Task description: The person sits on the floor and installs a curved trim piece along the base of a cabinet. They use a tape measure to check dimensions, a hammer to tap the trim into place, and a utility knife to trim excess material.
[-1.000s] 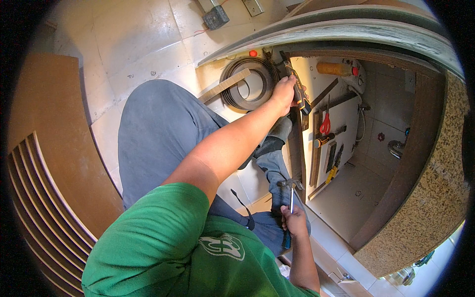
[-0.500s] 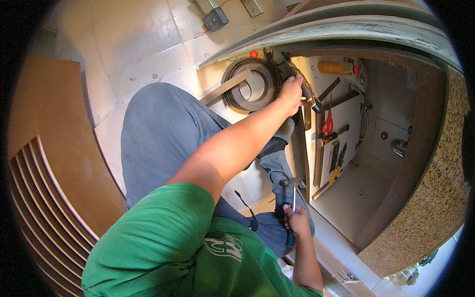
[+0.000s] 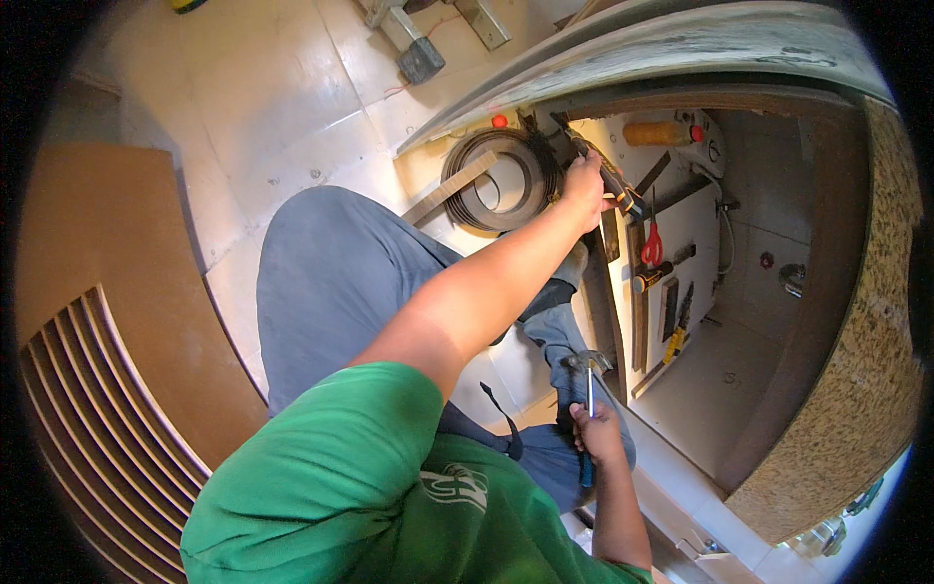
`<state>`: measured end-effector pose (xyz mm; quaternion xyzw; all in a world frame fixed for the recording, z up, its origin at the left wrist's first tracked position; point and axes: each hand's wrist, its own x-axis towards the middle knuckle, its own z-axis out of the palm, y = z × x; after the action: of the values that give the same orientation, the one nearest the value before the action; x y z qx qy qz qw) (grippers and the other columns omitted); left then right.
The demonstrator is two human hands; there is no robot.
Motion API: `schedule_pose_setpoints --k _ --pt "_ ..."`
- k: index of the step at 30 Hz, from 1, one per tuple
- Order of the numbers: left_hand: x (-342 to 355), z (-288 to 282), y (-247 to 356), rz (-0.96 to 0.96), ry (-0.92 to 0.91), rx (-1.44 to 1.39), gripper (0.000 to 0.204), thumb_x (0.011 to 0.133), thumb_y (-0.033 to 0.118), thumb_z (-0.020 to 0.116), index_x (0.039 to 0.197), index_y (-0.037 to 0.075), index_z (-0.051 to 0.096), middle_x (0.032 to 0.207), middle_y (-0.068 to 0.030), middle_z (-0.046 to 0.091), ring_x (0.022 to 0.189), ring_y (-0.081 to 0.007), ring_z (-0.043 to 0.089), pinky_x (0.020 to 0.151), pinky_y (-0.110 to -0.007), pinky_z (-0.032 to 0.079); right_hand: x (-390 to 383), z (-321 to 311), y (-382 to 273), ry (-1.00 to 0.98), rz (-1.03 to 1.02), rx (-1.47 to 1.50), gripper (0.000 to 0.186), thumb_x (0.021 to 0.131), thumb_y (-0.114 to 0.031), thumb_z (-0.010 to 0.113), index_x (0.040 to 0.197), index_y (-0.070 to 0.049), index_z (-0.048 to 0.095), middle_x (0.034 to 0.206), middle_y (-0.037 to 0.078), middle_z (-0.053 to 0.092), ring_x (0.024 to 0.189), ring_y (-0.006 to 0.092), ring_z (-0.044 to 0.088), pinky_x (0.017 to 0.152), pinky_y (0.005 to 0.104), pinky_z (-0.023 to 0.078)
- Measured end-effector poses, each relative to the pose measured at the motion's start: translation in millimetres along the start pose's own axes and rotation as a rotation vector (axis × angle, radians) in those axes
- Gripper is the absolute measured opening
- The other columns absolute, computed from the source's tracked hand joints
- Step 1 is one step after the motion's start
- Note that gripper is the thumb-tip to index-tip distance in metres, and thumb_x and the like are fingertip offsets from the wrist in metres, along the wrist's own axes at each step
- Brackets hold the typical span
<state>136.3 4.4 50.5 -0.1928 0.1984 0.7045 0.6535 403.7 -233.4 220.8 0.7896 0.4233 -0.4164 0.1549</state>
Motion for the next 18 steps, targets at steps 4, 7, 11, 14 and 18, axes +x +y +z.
schedule_pose_setpoints --k 4,7,11,14,18 --pt "2.6 4.0 -4.4 0.004 -0.002 -0.004 0.029 0.111 0.037 0.035 0.115 0.010 0.046 0.100 -0.0121 0.062 0.089 -0.0330 0.068 0.076 -0.056 0.056 1.6 -0.6 1.2 -0.023 -0.032 -0.053 0.023 0.097 -0.023 0.068 0.085 -0.005 0.062 0.060 0.002 0.055 0.044 0.0132 0.049 0.042 0.0306 0.039" --pt "5.5 7.1 -8.2 0.017 0.018 -0.008 0.029 0.111 0.036 0.034 0.114 0.010 0.046 0.100 -0.0114 0.061 0.092 -0.0306 0.066 0.077 -0.055 0.055 4.6 -1.3 5.8 -0.026 -0.061 -0.120 0.023 0.097 -0.023 0.068 0.086 -0.004 0.066 0.063 0.003 0.059 0.047 0.0135 0.051 0.045 0.0313 0.041" --pt "10.6 10.2 -11.3 0.021 0.041 -0.002 0.030 0.111 0.037 0.034 0.115 0.011 0.047 0.103 -0.0112 0.062 0.095 -0.0285 0.064 0.079 -0.057 0.053 15.6 1.8 12.4 0.011 -0.225 -0.258 0.023 0.094 -0.025 0.069 0.092 -0.001 0.069 0.068 0.011 0.065 0.058 0.0217 0.061 0.058 0.0382 0.048" --pt "12.7 10.7 -11.9 0.023 0.050 -0.006 0.032 0.111 0.038 0.034 0.118 0.010 0.047 0.106 -0.0119 0.062 0.096 -0.0297 0.064 0.082 -0.060 0.052 25.8 4.8 10.0 0.020 -0.315 -0.334 0.025 0.091 -0.025 0.069 0.099 -0.001 0.068 0.075 0.020 0.067 0.068 0.0326 0.066 0.068 0.0443 0.051" --pt "12.6 11.9 -10.1 -0.008 0.057 -0.016 0.035 0.111 0.039 0.033 0.122 0.008 0.046 0.113 -0.0149 0.062 0.103 -0.0327 0.062 0.088 -0.064 0.051 34.8 13.1 -5.8 0.023 -0.330 -0.377 0.022 0.090 -0.023 0.065 0.098 -0.002 0.065 0.085 0.027 0.066 0.084 0.0445 0.067 0.076 0.0501 0.051"
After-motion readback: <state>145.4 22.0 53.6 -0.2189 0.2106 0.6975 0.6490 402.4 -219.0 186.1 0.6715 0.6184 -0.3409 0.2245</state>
